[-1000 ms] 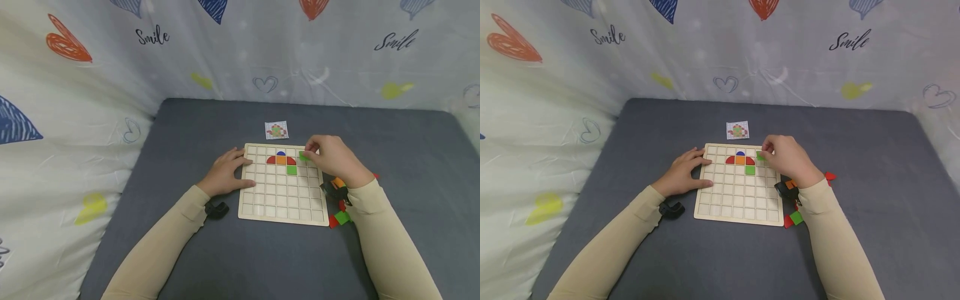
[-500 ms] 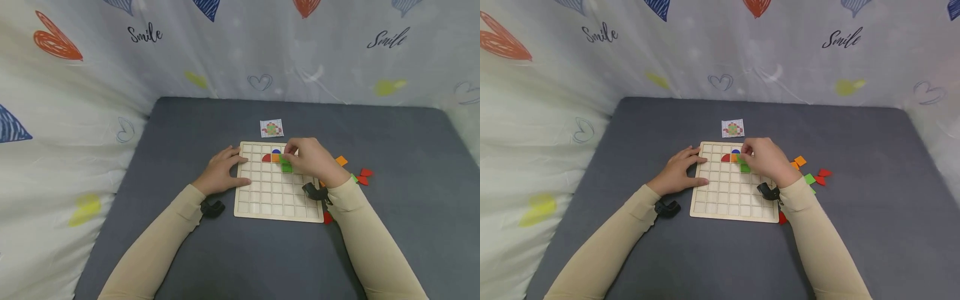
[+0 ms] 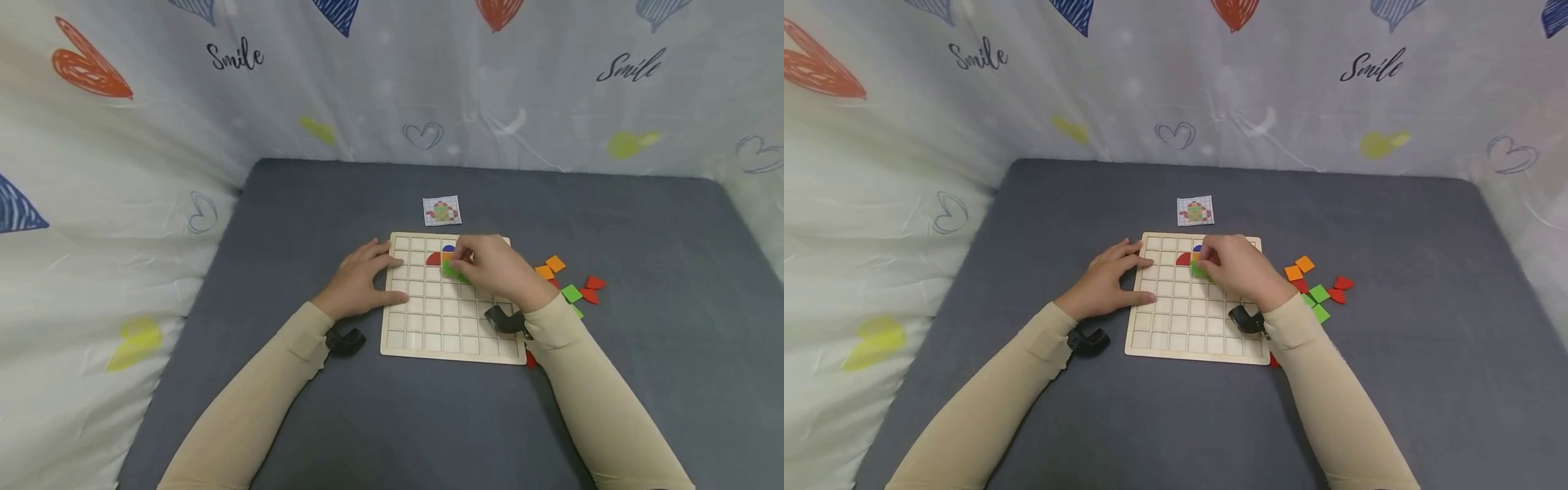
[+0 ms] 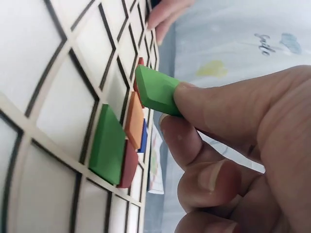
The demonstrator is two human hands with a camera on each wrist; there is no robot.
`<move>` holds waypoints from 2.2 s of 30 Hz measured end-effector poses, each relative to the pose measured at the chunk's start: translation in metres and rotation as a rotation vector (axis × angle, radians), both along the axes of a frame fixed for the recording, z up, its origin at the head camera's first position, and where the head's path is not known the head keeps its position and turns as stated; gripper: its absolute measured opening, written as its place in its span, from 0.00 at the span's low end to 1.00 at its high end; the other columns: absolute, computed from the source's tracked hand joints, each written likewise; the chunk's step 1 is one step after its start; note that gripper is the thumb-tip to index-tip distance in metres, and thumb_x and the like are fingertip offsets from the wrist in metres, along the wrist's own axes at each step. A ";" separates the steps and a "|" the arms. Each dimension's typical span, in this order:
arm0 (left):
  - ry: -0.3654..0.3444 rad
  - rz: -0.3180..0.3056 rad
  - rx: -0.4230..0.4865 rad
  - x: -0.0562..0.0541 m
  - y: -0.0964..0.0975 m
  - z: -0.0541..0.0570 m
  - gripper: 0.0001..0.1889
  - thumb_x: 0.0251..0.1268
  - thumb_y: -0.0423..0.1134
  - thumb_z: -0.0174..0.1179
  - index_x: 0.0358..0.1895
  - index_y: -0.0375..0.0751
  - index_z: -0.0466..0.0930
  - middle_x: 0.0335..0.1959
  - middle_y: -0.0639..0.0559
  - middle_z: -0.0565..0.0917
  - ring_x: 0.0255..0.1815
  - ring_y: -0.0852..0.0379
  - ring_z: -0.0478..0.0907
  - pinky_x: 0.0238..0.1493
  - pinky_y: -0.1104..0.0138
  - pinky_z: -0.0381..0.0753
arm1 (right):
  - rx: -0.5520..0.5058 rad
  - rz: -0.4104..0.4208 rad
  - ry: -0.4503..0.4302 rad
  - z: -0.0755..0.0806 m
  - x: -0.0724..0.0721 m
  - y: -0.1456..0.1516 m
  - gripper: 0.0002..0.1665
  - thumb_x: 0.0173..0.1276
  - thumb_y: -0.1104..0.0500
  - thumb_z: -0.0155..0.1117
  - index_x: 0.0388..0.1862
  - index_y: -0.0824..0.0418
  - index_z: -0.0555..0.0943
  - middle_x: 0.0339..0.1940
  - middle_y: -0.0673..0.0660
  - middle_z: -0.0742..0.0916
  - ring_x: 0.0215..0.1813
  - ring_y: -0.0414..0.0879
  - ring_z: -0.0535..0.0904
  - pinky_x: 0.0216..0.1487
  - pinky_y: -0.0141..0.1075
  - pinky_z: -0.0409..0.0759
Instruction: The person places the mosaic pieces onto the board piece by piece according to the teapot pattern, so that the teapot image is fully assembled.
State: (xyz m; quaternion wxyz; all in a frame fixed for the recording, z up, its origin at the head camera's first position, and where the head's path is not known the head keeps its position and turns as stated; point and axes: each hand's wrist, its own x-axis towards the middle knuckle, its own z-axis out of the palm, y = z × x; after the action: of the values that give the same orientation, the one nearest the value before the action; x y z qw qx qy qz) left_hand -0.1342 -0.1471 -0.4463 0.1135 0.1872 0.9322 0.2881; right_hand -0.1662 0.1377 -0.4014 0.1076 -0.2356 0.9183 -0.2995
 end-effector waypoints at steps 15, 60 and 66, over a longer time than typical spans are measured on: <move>-0.002 0.002 -0.002 -0.001 0.000 0.000 0.40 0.64 0.65 0.71 0.75 0.51 0.75 0.85 0.50 0.58 0.88 0.47 0.44 0.84 0.41 0.46 | 0.045 0.008 -0.015 -0.009 0.001 -0.001 0.05 0.75 0.56 0.71 0.37 0.55 0.85 0.31 0.51 0.86 0.32 0.48 0.77 0.36 0.41 0.76; 0.012 0.016 -0.012 0.002 -0.010 -0.001 0.41 0.62 0.64 0.72 0.75 0.50 0.75 0.85 0.49 0.58 0.88 0.46 0.44 0.83 0.39 0.47 | 0.057 0.023 -0.019 -0.011 -0.002 -0.007 0.06 0.77 0.56 0.68 0.43 0.57 0.87 0.34 0.51 0.87 0.36 0.48 0.80 0.42 0.42 0.80; 0.018 0.009 -0.002 0.002 -0.008 0.000 0.40 0.63 0.65 0.71 0.75 0.51 0.76 0.85 0.49 0.58 0.88 0.46 0.45 0.83 0.39 0.48 | 0.072 0.017 -0.022 -0.007 0.000 -0.001 0.06 0.78 0.56 0.67 0.43 0.57 0.87 0.34 0.51 0.88 0.36 0.47 0.80 0.42 0.43 0.80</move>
State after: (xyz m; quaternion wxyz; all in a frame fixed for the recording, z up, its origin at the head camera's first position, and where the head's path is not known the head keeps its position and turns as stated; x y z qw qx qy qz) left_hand -0.1327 -0.1547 -0.4467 0.1037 0.1854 0.9344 0.2861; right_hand -0.1662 0.1366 -0.4088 0.1286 -0.2359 0.9252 -0.2679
